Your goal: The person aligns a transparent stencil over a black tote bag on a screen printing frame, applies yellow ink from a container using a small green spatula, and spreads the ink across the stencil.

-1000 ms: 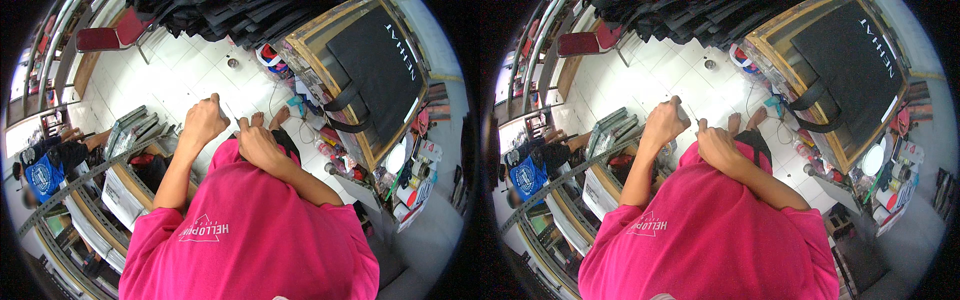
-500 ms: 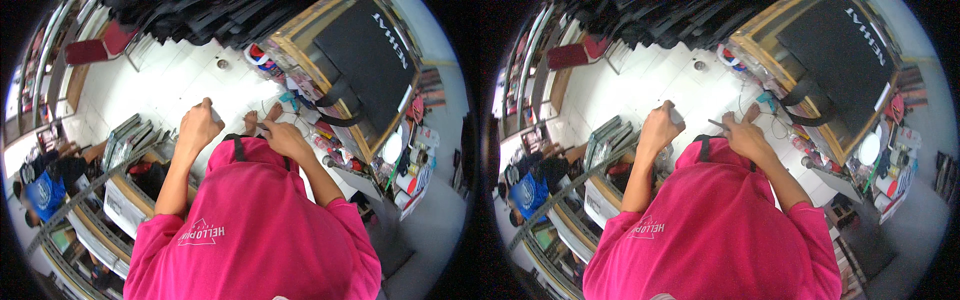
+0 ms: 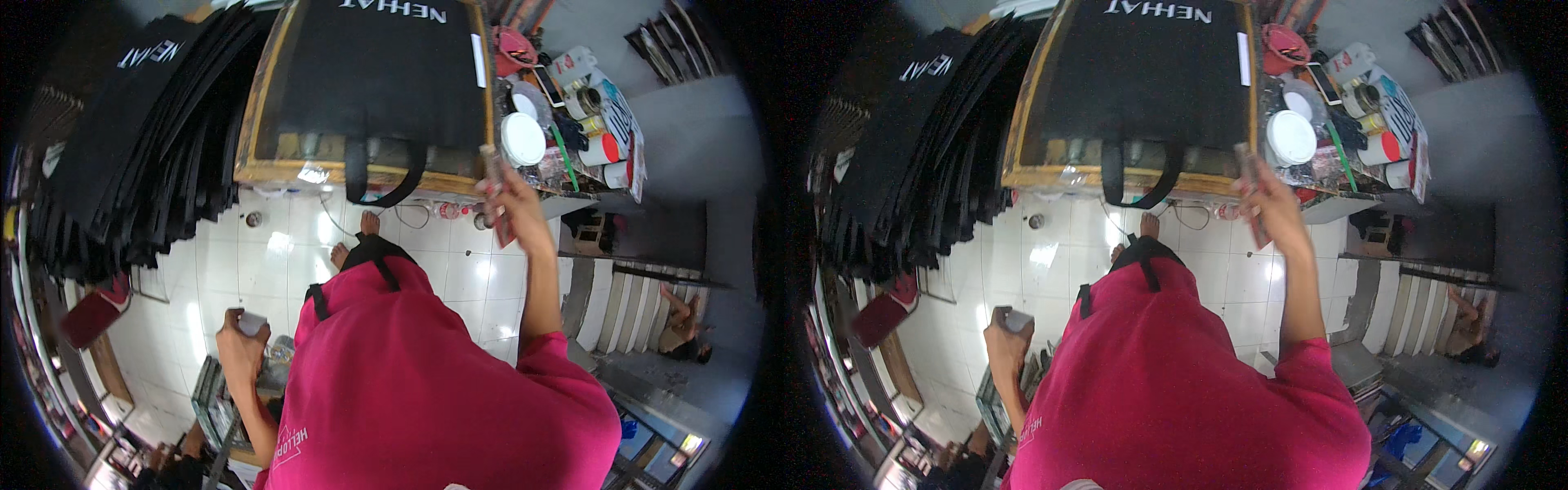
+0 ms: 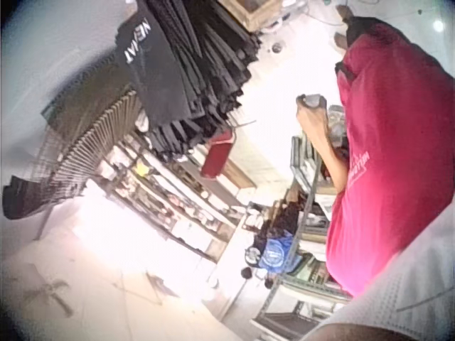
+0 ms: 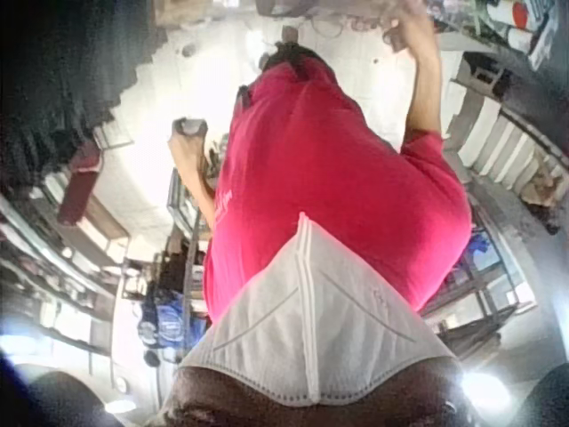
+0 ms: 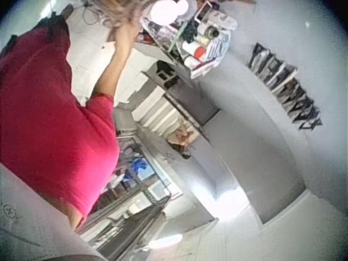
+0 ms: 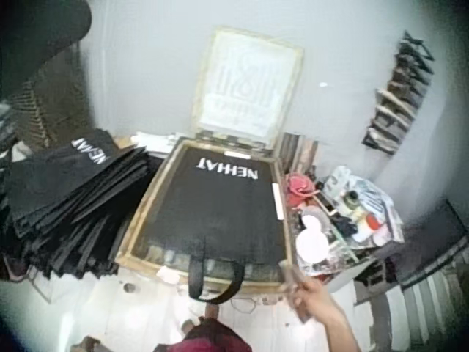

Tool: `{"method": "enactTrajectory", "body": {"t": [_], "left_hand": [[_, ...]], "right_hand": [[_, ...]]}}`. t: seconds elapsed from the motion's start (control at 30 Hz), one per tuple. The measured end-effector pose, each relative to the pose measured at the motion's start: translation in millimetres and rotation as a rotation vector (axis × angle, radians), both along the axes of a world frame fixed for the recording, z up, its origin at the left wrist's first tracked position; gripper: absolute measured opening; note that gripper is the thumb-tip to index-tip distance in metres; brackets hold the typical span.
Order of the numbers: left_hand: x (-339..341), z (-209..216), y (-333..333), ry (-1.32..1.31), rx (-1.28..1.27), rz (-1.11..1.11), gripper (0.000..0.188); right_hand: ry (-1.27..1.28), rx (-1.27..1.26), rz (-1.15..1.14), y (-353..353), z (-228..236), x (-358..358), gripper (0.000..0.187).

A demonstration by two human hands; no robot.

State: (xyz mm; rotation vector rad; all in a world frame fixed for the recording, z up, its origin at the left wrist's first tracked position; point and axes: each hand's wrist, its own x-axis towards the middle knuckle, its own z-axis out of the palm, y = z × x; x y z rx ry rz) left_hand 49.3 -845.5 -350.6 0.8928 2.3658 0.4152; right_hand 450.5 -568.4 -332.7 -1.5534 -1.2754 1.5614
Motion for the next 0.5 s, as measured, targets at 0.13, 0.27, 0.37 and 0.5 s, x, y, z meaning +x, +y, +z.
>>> {"method": "enactTrajectory", "body": {"t": [0.13,0.27,0.37,0.5], "left_hand": [[4,10,5,-0.041,0.022,-0.031,0.046],[3,17,9,-0.073,0.036,-0.056,0.046],[-1,18,9,-0.113,0.036,-0.048,0.047],[4,28,16,-0.167,-0.039,0.003,0.050]], "right_hand": [[-0.189,0.265,-0.149,77,15,67,0.036],[-0.178,0.309,-0.251,171,-40,130,0.024],[0.087,0.419,-0.384,242,-55,142,0.019],[0.217,0.491,-0.508,352,-53,133,0.008]]}}
